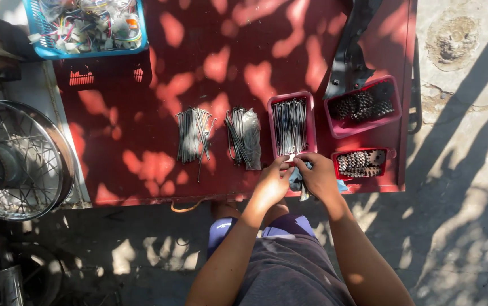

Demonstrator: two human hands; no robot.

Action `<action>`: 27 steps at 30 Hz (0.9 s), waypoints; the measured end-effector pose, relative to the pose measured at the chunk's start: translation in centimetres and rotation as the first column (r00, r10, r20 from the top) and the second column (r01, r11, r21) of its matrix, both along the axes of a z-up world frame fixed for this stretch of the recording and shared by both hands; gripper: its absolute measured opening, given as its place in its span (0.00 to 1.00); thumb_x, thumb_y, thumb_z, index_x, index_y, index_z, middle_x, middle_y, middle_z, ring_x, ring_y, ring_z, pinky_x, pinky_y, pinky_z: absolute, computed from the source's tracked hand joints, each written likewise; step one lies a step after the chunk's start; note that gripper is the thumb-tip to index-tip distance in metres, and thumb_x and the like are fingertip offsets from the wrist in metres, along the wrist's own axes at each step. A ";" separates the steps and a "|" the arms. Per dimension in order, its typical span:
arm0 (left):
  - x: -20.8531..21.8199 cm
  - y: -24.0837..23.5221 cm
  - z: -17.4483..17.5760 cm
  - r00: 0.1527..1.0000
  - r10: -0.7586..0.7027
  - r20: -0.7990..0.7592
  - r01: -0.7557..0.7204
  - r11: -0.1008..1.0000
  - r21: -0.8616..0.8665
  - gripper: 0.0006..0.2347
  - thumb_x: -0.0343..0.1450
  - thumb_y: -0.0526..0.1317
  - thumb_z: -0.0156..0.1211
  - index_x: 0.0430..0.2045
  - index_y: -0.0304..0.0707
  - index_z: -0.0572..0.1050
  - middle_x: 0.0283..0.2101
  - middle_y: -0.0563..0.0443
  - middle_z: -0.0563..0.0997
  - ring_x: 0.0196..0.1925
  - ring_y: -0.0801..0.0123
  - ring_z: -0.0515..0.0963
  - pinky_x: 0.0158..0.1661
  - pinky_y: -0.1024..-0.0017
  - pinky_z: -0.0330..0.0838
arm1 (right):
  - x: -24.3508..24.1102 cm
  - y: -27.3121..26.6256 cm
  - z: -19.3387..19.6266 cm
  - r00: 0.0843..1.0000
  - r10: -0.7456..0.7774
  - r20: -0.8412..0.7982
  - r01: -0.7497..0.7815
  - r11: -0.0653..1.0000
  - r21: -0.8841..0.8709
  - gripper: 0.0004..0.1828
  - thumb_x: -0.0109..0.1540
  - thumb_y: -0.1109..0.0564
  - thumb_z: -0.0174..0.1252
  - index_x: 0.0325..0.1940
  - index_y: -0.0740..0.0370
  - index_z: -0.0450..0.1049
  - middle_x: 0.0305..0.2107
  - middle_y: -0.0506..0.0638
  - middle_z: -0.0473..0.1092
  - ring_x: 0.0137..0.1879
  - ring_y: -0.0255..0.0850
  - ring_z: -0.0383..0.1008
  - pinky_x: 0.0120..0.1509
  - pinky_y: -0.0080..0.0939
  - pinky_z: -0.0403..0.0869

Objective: The person wipes long, thin metal rods with a cloth on a red workbench. They handle the rods individually, cleaning them before placing them into a pink plastic container. The task is performed outdoors under dappled sunlight.

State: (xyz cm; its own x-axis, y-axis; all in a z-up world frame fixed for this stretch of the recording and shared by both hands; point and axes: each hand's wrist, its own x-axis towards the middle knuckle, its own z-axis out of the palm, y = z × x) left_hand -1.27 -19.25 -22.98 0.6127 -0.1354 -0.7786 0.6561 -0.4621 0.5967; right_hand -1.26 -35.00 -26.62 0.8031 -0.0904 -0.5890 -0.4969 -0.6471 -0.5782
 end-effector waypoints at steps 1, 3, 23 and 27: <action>0.2 0.0 -0.9 1.000 0.004 -0.005 -0.004 1.000 0.003 0.19 0.77 0.45 0.54 0.62 0.41 0.69 0.57 0.38 0.81 0.58 0.53 0.81 0.57 0.55 0.75 | 1.0 -0.1 0.5 1.000 0.004 -0.005 -0.004 1.000 0.003 0.10 0.64 0.43 0.64 0.44 0.46 0.84 0.37 0.48 0.81 0.53 0.48 0.79 0.57 0.49 0.76; 0.0 0.4 -2.4 0.980 -0.141 -0.142 0.149 0.988 0.047 0.23 0.77 0.52 0.50 0.66 0.42 0.64 0.60 0.39 0.78 0.63 0.55 0.77 0.60 0.55 0.73 | 2.6 0.0 1.6 0.989 0.128 -0.068 -0.130 0.991 -0.036 0.28 0.63 0.44 0.61 0.62 0.64 0.75 0.41 0.63 0.79 0.56 0.62 0.77 0.61 0.65 0.73; -3.9 10.1 -7.4 0.874 0.456 -0.166 -0.477 0.870 -0.125 0.14 0.74 0.35 0.50 0.51 0.39 0.80 0.54 0.37 0.80 0.62 0.50 0.73 0.62 0.55 0.67 | -3.1 10.5 -6.3 0.953 -0.056 -0.297 0.165 0.920 0.356 0.28 0.62 0.49 0.63 0.66 0.56 0.71 0.55 0.62 0.72 0.67 0.57 0.67 0.73 0.57 0.65; -6.2 12.2 -14.1 0.805 0.558 -0.202 -0.585 0.804 -0.108 0.13 0.76 0.37 0.50 0.52 0.37 0.79 0.58 0.33 0.76 0.67 0.45 0.69 0.64 0.50 0.63 | -5.8 11.3 -15.2 0.940 -0.057 -0.335 0.145 0.959 0.244 0.18 0.58 0.58 0.57 0.49 0.47 0.84 0.38 0.50 0.79 0.49 0.42 0.78 0.56 0.42 0.75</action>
State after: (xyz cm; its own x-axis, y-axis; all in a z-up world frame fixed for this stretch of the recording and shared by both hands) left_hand -7.44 -7.09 -37.06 0.4924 0.0735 -0.8673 0.8594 0.1169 0.4978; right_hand -7.09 -23.73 -41.80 0.5609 0.0313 -0.8273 -0.7392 -0.4311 -0.5174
